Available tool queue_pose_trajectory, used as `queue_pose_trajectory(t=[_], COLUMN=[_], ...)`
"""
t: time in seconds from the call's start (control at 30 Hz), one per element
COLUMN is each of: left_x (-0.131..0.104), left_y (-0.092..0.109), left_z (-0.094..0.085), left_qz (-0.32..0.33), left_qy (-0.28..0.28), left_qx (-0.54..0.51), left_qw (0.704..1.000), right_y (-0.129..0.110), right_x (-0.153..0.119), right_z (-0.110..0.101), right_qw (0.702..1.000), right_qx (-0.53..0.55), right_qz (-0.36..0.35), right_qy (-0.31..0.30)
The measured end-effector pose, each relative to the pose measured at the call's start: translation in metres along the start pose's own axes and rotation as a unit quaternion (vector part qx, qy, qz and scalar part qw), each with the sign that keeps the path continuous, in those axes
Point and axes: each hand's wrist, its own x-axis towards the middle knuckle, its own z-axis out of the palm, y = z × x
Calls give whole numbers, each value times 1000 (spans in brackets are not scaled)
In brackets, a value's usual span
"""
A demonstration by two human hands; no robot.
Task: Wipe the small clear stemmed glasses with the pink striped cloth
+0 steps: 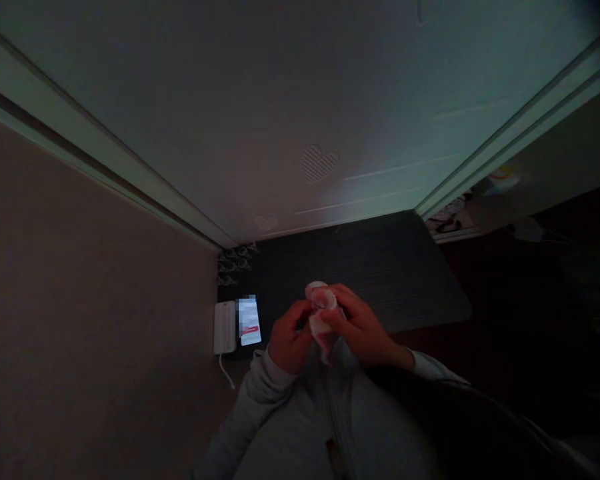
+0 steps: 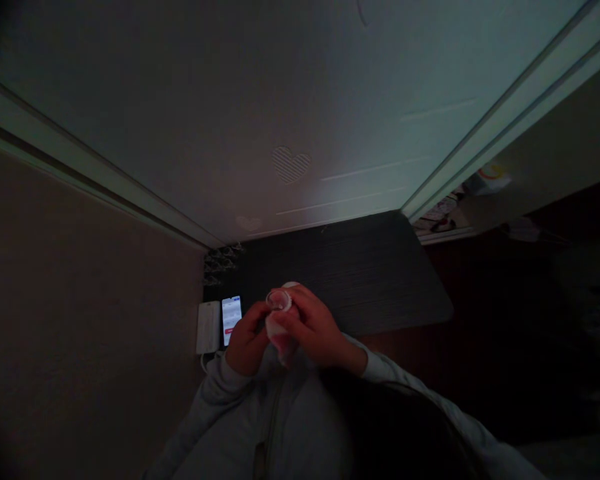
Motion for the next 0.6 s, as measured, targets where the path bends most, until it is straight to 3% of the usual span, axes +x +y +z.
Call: queue_pose_trajectory(t=[0.33, 0.6], left_x=[-1, 2], left_y=[-5, 4], left_z=[0, 0], left_qz=[-47, -117], left_qy=[-23, -54], left_qx=[-124, -262], left_qw=[991, 956], right_y=[1, 3], right_x=[0, -1], right_z=[-3, -2], right_qw=[1000, 993], right_qx=[17, 94], right_qz=[18, 66], right_qy=[-4, 3])
